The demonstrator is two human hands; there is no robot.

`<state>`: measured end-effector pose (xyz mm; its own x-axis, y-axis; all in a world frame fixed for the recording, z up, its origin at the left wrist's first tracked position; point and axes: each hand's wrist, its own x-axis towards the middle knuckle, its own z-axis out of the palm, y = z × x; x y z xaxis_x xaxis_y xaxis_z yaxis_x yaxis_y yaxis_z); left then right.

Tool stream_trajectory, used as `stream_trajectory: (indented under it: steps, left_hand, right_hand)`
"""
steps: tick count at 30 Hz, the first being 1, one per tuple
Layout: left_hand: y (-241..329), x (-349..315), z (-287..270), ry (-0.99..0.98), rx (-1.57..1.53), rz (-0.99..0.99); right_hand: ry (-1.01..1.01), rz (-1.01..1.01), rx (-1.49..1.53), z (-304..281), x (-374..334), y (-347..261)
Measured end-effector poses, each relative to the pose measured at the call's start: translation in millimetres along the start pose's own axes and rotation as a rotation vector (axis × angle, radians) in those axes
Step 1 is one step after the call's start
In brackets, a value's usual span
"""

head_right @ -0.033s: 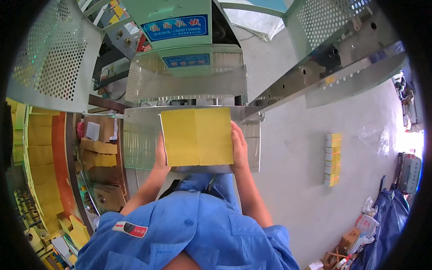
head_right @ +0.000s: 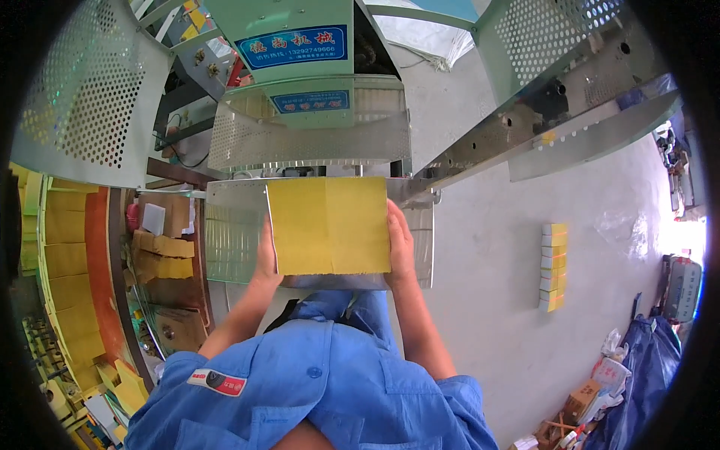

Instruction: The recorder weighs stacks of yellow paper, inserts separator sheets, and uses a banding machine to secure the stacks.

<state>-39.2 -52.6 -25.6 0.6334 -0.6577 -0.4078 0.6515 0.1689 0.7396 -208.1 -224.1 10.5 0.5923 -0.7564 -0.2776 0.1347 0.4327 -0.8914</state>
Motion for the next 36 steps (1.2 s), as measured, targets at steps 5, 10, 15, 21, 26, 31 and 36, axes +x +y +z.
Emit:
stream_trajectory:
  steps: [5,10,15,21,26,31,36]
  left_hand:
    - [35,46,22,-0.200,-0.006,0.040]
    - [50,88,40,-0.196,0.139,0.117]
    - [57,92,34,-0.241,0.114,0.130]
    - [52,90,35,-0.108,0.129,0.100]
    - [39,95,36,-0.160,0.062,0.122]
    - [41,96,32,-0.132,0.144,0.063]
    - [44,99,39,-0.205,0.186,0.059]
  right_hand:
    - [-0.038,-0.097,0.013,7,47,-25]
    - [-0.126,-0.050,0.047,12,90,-15]
    - [-0.033,-0.062,0.057,11,98,-3]
    - [0.034,-0.021,0.103,12,107,0]
    - [-0.074,-0.039,0.101,5,110,3]
    - [-0.010,-0.080,0.100,7,105,3]
    - [-0.015,-0.059,0.110,11,100,-8]
